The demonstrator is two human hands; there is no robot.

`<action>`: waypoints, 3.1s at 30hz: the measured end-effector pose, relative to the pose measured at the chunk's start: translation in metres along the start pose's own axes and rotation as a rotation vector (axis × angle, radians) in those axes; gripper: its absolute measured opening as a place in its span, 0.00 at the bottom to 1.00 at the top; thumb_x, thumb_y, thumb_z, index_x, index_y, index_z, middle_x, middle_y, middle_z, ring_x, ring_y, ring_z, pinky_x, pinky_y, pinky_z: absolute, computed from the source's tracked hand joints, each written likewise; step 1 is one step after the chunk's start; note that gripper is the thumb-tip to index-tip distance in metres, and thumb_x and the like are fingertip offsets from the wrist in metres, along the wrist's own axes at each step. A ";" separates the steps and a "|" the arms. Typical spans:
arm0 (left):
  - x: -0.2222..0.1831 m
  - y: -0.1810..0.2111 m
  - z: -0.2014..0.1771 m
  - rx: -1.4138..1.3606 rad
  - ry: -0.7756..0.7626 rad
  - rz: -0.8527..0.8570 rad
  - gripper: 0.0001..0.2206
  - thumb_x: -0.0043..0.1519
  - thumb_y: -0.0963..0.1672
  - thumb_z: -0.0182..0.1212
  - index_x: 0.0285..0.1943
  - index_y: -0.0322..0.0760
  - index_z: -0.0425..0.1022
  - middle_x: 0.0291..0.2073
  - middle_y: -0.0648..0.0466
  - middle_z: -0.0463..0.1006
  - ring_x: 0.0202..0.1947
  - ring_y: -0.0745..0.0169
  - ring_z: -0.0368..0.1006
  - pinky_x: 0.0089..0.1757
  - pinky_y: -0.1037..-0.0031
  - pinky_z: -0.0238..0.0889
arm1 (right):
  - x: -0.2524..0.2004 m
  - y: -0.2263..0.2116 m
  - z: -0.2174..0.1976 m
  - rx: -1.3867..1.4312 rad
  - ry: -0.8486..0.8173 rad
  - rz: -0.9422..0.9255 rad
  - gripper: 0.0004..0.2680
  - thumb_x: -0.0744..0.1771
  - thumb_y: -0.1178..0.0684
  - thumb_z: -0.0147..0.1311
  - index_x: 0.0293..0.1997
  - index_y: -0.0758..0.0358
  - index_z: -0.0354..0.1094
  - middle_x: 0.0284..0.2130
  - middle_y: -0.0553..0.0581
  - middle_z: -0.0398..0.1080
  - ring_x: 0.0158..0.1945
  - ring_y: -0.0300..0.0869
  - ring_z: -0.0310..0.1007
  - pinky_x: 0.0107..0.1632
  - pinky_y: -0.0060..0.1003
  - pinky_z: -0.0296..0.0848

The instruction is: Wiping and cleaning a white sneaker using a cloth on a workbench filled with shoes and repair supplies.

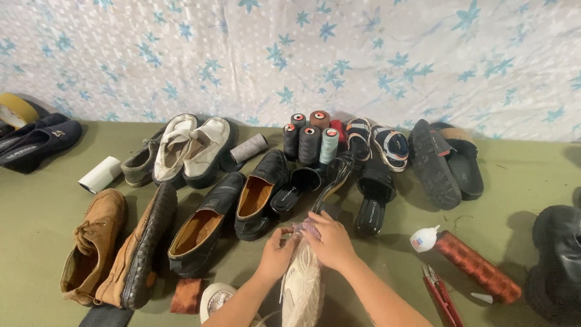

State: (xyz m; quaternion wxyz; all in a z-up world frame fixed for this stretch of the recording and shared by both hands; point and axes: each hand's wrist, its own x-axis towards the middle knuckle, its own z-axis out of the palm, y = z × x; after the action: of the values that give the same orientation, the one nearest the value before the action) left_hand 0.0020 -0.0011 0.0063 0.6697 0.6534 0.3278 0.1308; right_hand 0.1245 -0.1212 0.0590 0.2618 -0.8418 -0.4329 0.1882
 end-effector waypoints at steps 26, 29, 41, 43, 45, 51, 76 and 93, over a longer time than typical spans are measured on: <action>-0.012 0.014 0.003 0.122 0.016 0.004 0.09 0.66 0.47 0.57 0.51 0.45 0.77 0.28 0.57 0.79 0.24 0.71 0.66 0.31 0.77 0.60 | -0.059 0.019 0.041 0.083 0.370 -0.172 0.16 0.68 0.43 0.48 0.57 0.57 0.75 0.68 0.49 0.62 0.75 0.49 0.49 0.62 0.62 0.68; -0.007 0.005 0.003 0.059 0.018 -0.004 0.10 0.63 0.47 0.59 0.50 0.44 0.76 0.22 0.59 0.72 0.18 0.73 0.55 0.25 0.77 0.50 | -0.029 0.019 0.023 -0.117 0.295 -0.118 0.17 0.69 0.39 0.42 0.57 0.50 0.74 0.57 0.44 0.71 0.54 0.54 0.66 0.53 0.50 0.71; -0.013 0.002 0.006 0.128 0.086 -0.046 0.10 0.62 0.47 0.65 0.50 0.46 0.79 0.21 0.59 0.72 0.19 0.72 0.58 0.26 0.76 0.54 | -0.044 0.029 0.039 0.193 0.437 -0.165 0.16 0.69 0.45 0.43 0.60 0.52 0.73 0.67 0.54 0.64 0.72 0.50 0.57 0.70 0.55 0.53; -0.007 -0.005 0.003 0.129 0.066 -0.006 0.09 0.62 0.45 0.61 0.50 0.46 0.78 0.22 0.59 0.73 0.20 0.71 0.62 0.29 0.76 0.58 | -0.056 0.031 0.051 0.227 0.446 -0.261 0.13 0.68 0.49 0.49 0.55 0.56 0.77 0.67 0.57 0.65 0.74 0.57 0.49 0.71 0.61 0.51; -0.007 -0.005 0.002 0.122 0.053 0.029 0.09 0.63 0.44 0.58 0.50 0.45 0.78 0.23 0.58 0.75 0.22 0.70 0.66 0.31 0.75 0.61 | -0.059 0.034 0.055 0.257 0.443 -0.361 0.11 0.67 0.52 0.55 0.51 0.60 0.80 0.66 0.59 0.65 0.76 0.63 0.42 0.71 0.67 0.48; -0.026 0.024 0.006 0.237 0.084 -0.042 0.12 0.63 0.50 0.59 0.50 0.44 0.78 0.27 0.59 0.77 0.22 0.70 0.62 0.29 0.74 0.56 | -0.015 0.031 0.025 0.011 0.374 -0.217 0.14 0.67 0.41 0.49 0.52 0.50 0.79 0.55 0.46 0.75 0.65 0.44 0.66 0.69 0.70 0.46; -0.021 0.008 0.003 0.259 0.003 0.035 0.12 0.68 0.50 0.56 0.54 0.46 0.74 0.18 0.62 0.67 0.19 0.72 0.56 0.27 0.75 0.51 | 0.000 0.001 -0.023 0.552 -0.006 0.497 0.19 0.68 0.38 0.44 0.58 0.57 0.73 0.51 0.52 0.72 0.56 0.44 0.71 0.61 0.37 0.62; -0.014 0.009 0.006 0.165 0.023 0.008 0.08 0.69 0.47 0.55 0.50 0.44 0.77 0.19 0.59 0.70 0.18 0.72 0.56 0.26 0.77 0.53 | -0.001 0.079 0.054 0.334 0.511 0.247 0.22 0.71 0.37 0.34 0.59 0.58 0.72 0.48 0.59 0.79 0.52 0.53 0.80 0.55 0.47 0.77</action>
State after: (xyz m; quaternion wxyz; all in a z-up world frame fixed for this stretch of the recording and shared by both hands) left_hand -0.0024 -0.0129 0.0179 0.6094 0.7060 0.3425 0.1136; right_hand 0.1448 -0.1452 -0.0311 0.4715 -0.8534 -0.2111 0.0697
